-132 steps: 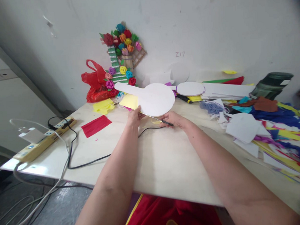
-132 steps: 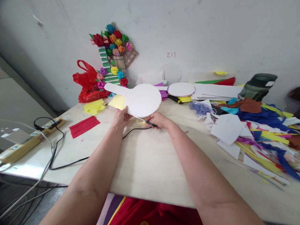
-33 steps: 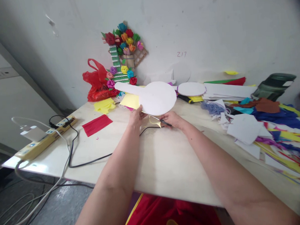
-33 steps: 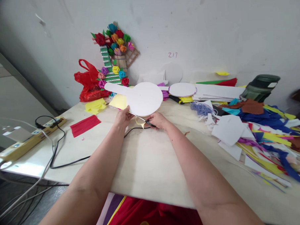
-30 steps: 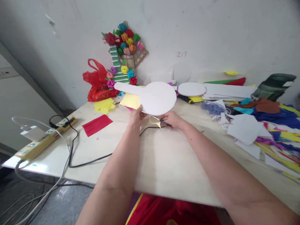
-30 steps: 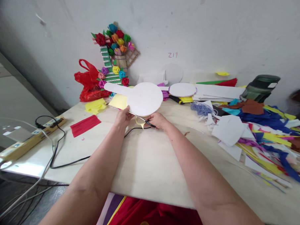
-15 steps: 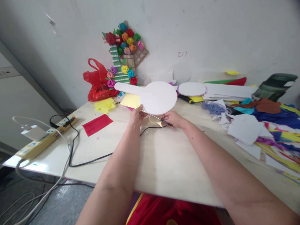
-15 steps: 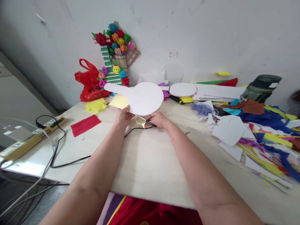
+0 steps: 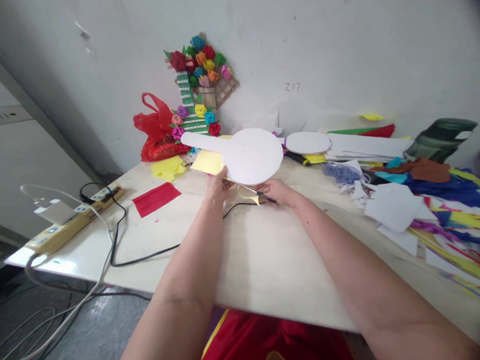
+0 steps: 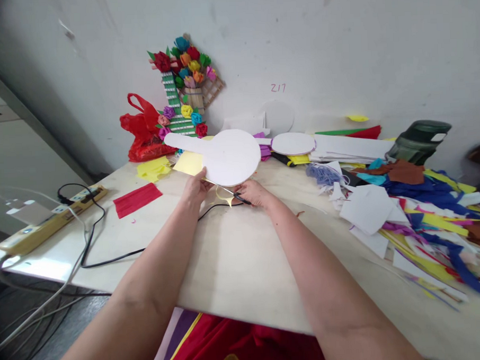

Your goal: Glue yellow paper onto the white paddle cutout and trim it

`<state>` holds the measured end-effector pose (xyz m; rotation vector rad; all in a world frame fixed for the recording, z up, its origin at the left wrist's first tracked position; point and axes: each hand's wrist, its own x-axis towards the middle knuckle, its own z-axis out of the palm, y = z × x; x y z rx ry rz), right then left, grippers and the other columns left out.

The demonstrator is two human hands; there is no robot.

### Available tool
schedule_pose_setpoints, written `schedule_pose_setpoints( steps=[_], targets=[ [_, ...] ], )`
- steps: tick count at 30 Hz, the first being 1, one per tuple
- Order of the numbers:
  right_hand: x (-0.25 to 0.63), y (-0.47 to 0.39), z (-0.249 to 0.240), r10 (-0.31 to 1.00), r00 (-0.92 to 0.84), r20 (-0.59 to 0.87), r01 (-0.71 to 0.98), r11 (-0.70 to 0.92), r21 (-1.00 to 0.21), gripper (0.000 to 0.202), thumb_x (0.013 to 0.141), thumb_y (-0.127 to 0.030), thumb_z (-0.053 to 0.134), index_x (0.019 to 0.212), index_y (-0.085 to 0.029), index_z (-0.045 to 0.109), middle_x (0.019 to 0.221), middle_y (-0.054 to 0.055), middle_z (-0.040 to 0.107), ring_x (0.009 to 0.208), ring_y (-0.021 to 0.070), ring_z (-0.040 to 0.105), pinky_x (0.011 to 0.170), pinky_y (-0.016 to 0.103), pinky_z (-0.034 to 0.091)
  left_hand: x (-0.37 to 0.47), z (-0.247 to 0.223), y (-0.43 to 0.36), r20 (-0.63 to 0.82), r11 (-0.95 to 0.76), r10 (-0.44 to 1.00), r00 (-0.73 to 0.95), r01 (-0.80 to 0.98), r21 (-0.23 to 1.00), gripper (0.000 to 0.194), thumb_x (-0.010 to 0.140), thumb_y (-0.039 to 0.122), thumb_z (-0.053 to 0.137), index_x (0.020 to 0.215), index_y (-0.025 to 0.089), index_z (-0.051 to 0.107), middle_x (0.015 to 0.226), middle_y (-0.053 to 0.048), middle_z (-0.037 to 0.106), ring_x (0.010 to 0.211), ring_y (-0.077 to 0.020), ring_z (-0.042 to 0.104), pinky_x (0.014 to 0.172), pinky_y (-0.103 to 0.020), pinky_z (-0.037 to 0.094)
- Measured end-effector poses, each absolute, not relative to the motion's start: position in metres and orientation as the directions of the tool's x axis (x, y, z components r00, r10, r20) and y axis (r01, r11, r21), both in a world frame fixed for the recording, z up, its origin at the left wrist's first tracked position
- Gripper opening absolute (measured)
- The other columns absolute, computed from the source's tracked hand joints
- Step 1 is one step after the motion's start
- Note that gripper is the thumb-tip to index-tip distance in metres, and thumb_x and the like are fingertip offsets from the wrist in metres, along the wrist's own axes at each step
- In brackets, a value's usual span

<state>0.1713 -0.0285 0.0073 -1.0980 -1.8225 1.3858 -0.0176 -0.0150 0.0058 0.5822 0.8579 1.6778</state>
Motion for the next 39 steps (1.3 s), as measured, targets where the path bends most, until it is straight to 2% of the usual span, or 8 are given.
schedule_pose_setpoints(
  steps=[4,13,16,20,27,39],
  targets=[
    [0.172,-0.027,0.005,0.876,-0.483,-0.018,0.283,0.137,-0.949,0.045,0.047,-0.023,0.074,0.088,-0.013,0.059,0.053,-0.004,0.059,0.034,0.0039,0.039,0.031,0.016,0.026,-0.018,0.006,-0.014,-0.056,-0.128,0.958,-0.28,-0.597,0.792,0.024,0.071,0.018,0.061,0.095,0.014,0.058,0.065,-0.002,0.065,0.055,-0.0139,0.061,0.054,-0.024,0.051],
    [0.173,-0.016,-0.007,0.911,-0.409,0.057,0.389,0.23,-0.892,0.034,0.049,-0.028,0.073,0.079,-0.016,0.064,0.062,-0.002,0.063,0.046,0.007,0.051,0.042,0.018,0.039,-0.018,0.006,-0.013,-0.042,-0.159,0.944,-0.328,-0.562,0.812,0.029,0.072,0.018,0.06,0.1,0.014,0.057,0.069,-0.002,0.065,0.053,-0.0129,0.06,0.056,-0.025,0.051],
    [0.174,-0.016,-0.005,0.904,-0.423,0.06,0.369,0.233,-0.9,0.035,0.044,-0.027,0.075,0.075,-0.014,0.064,0.063,-0.001,0.064,0.053,0.0097,0.055,0.051,0.021,0.044,-0.017,0.006,-0.014,-0.061,-0.144,0.942,-0.33,-0.56,0.816,0.03,0.072,0.018,0.06,0.101,0.014,0.056,0.068,-0.002,0.065,0.052,-0.0129,0.06,0.056,-0.025,0.051],
    [0.174,-0.02,0.0,0.9,-0.436,0.022,0.297,0.167,-0.94,0.038,0.04,-0.024,0.077,0.074,-0.013,0.063,0.061,-0.001,0.063,0.055,0.0115,0.055,0.056,0.024,0.045,-0.016,0.006,-0.014,-0.054,-0.139,0.946,-0.318,-0.553,0.821,0.029,0.071,0.019,0.061,0.1,0.015,0.057,0.069,-0.002,0.066,0.057,-0.0148,0.062,0.059,-0.026,0.052],
    [0.174,-0.021,0.001,0.887,-0.462,0.0,0.246,0.128,-0.961,0.034,0.039,-0.022,0.077,0.069,-0.012,0.063,0.059,-0.001,0.062,0.051,0.0102,0.053,0.053,0.024,0.044,-0.016,0.004,-0.013,-0.043,-0.146,0.951,-0.307,-0.566,0.812,0.026,0.071,0.018,0.061,0.097,0.016,0.058,0.068,-0.001,0.065,0.06,-0.0156,0.063,0.061,-0.028,0.052],
    [0.178,-0.016,-0.002,0.903,-0.424,0.067,0.379,0.245,-0.892,0.034,0.047,-0.027,0.074,0.077,-0.014,0.066,0.059,-0.001,0.062,0.051,0.0111,0.053,0.048,0.022,0.041,-0.015,0.004,-0.012,-0.028,-0.157,0.953,-0.303,-0.567,0.808,0.027,0.071,0.019,0.062,0.097,0.016,0.058,0.07,-0.002,0.065,0.058,-0.0151,0.062,0.06,-0.029,0.053]
  ],
)
